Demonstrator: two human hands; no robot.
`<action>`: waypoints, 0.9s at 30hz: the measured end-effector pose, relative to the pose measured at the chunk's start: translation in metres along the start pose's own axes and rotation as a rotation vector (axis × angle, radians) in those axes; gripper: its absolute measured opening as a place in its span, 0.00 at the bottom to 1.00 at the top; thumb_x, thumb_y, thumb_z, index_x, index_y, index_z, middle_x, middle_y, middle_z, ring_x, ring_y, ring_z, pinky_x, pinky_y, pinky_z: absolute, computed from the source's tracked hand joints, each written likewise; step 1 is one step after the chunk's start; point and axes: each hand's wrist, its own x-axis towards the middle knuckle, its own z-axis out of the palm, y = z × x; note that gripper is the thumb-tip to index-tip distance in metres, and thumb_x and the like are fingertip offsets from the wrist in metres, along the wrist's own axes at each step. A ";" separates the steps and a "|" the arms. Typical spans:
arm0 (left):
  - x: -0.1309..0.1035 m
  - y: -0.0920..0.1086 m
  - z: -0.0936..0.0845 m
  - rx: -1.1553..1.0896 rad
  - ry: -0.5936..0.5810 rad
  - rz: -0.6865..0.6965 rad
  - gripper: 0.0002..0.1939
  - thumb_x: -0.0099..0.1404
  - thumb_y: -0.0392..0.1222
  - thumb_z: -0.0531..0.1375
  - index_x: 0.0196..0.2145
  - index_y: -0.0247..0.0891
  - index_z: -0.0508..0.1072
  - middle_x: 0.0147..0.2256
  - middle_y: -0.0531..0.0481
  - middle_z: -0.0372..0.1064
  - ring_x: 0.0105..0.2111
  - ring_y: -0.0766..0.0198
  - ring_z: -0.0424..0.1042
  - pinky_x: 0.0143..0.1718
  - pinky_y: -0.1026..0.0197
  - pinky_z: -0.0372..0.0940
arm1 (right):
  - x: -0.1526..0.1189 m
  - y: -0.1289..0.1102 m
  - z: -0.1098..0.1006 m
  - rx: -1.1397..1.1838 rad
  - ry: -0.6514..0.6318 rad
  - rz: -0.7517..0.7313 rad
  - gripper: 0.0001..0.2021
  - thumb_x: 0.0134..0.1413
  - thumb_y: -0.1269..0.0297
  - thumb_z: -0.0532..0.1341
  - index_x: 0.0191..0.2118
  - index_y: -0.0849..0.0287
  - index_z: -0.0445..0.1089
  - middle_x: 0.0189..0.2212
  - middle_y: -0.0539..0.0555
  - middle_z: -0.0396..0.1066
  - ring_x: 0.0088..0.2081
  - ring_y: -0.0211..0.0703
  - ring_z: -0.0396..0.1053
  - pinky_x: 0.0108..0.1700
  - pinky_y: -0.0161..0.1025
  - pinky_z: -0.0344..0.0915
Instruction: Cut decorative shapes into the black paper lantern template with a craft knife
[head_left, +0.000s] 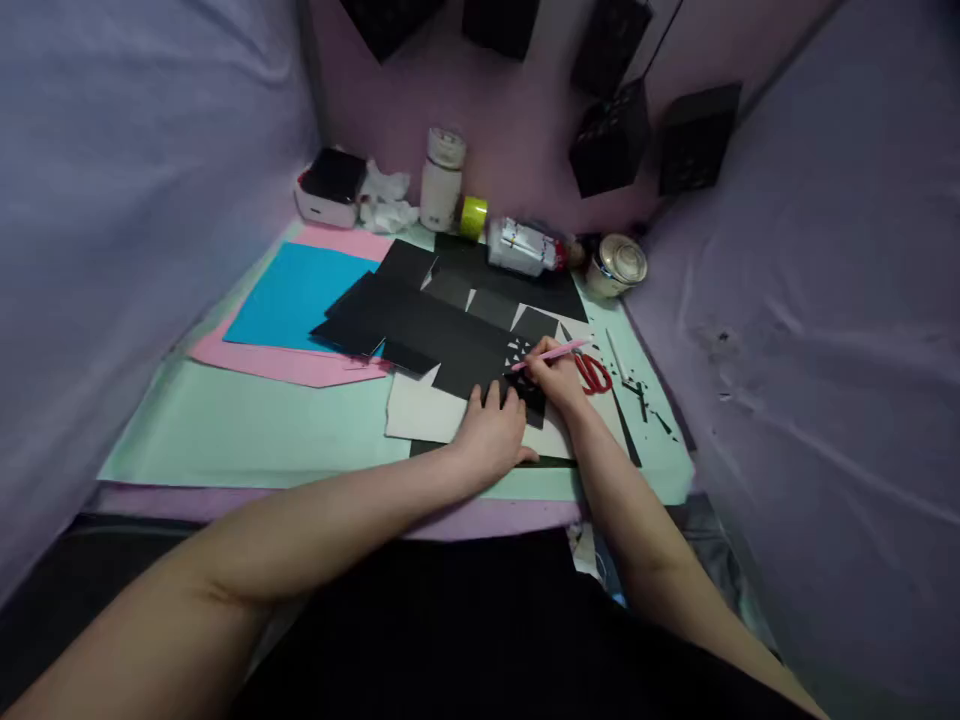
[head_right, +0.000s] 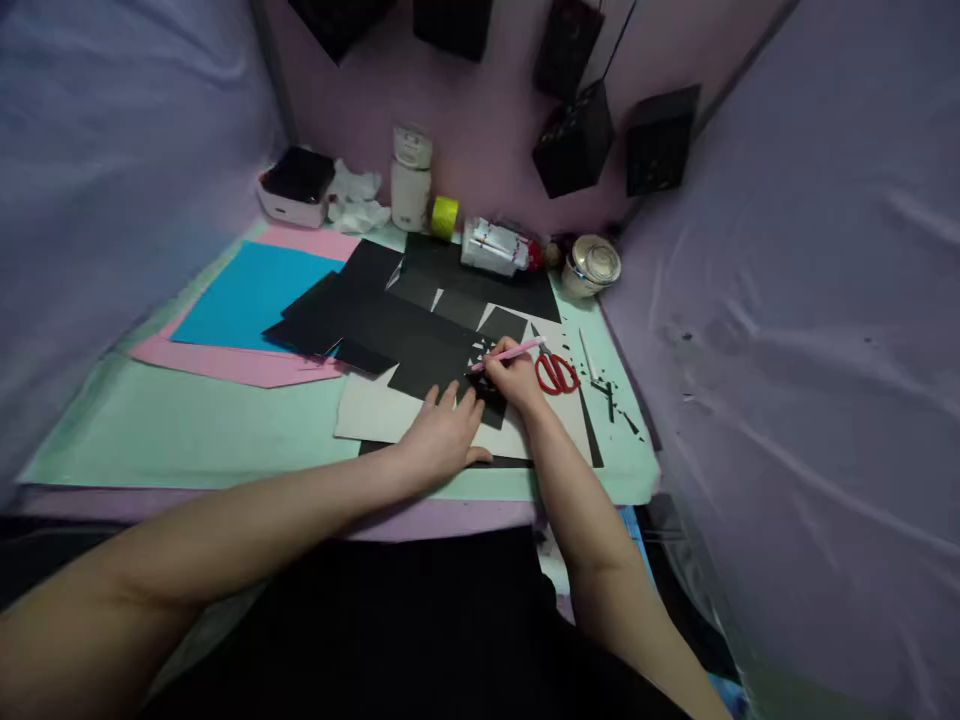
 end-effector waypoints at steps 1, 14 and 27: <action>0.000 0.000 0.000 0.000 0.000 0.000 0.43 0.64 0.63 0.58 0.63 0.24 0.60 0.63 0.32 0.57 0.63 0.33 0.53 0.61 0.35 0.51 | -0.001 0.000 0.000 0.000 -0.015 -0.002 0.06 0.48 0.64 0.59 0.25 0.55 0.60 0.19 0.44 0.61 0.22 0.36 0.59 0.27 0.35 0.57; 0.000 0.000 0.000 0.003 0.000 0.002 0.41 0.65 0.63 0.56 0.63 0.27 0.62 0.63 0.32 0.57 0.64 0.34 0.52 0.62 0.36 0.50 | -0.003 -0.001 -0.001 0.022 -0.078 -0.012 0.02 0.45 0.67 0.59 0.26 0.55 0.63 0.20 0.45 0.64 0.23 0.37 0.61 0.28 0.36 0.59; 0.000 0.000 0.000 0.004 0.000 0.001 0.41 0.65 0.63 0.56 0.63 0.26 0.61 0.63 0.32 0.56 0.63 0.34 0.52 0.62 0.36 0.50 | -0.002 -0.005 0.001 0.031 -0.088 0.016 0.04 0.46 0.65 0.59 0.26 0.55 0.62 0.18 0.44 0.63 0.22 0.36 0.60 0.26 0.35 0.58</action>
